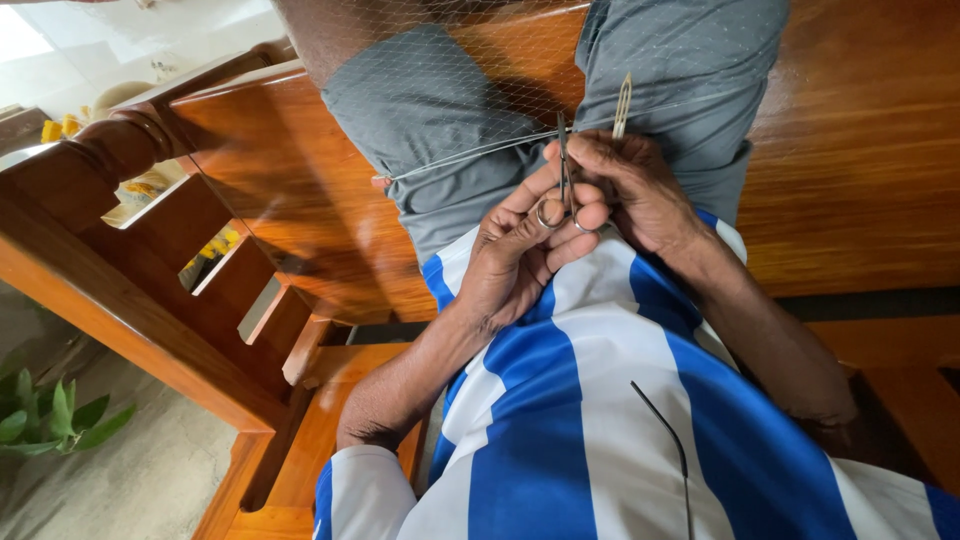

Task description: Repairing or weaving a fishing net using a wooden shuttle and thread while sitting on a bench.

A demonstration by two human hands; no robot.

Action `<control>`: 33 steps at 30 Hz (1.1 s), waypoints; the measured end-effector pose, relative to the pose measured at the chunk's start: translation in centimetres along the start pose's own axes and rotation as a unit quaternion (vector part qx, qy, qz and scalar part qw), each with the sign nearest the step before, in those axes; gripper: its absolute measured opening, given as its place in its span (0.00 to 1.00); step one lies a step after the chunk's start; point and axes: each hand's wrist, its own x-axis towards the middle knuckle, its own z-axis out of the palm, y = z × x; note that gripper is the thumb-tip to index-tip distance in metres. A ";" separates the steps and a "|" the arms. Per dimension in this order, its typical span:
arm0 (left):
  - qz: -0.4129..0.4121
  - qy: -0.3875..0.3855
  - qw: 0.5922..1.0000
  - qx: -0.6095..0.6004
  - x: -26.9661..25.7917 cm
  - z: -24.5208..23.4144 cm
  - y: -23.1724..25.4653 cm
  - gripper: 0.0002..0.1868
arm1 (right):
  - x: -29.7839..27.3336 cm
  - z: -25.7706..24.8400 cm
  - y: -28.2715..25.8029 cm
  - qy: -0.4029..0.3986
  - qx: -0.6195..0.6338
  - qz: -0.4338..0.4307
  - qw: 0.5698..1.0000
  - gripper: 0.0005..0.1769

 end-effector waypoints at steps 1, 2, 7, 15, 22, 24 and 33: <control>0.001 0.001 1.000 0.001 0.1 0.0 0.0 0.29 | 0.2 -0.1 0.2 0.005 -0.001 -0.006 1.000 0.12; 0.003 0.001 1.000 0.002 0.1 0.1 0.0 0.29 | 0.4 -0.2 0.4 0.009 -0.002 -0.012 1.000 0.12; 0.005 0.000 1.000 0.004 0.2 0.0 0.0 0.29 | 0.5 -0.2 0.3 0.007 0.004 -0.017 1.000 0.12; 0.025 -0.012 0.999 -0.015 0.4 -1.2 -0.9 0.30 | 0.4 -0.5 0.9 -0.004 -0.008 -0.019 1.000 0.13; 0.048 -0.017 0.998 -0.024 0.0 -0.9 -1.2 0.30 | 0.1 -0.5 0.9 0.002 -0.017 -0.024 1.000 0.11; 0.050 -0.019 0.998 -0.018 -0.8 -0.6 -0.5 0.30 | 0.2 -0.7 0.9 -0.003 -0.022 -0.026 0.999 0.12; 0.442 0.188 0.695 0.536 -3.4 -2.8 13.6 0.07 | -1.1 -3.4 0.8 -0.136 -0.002 -0.116 0.984 0.17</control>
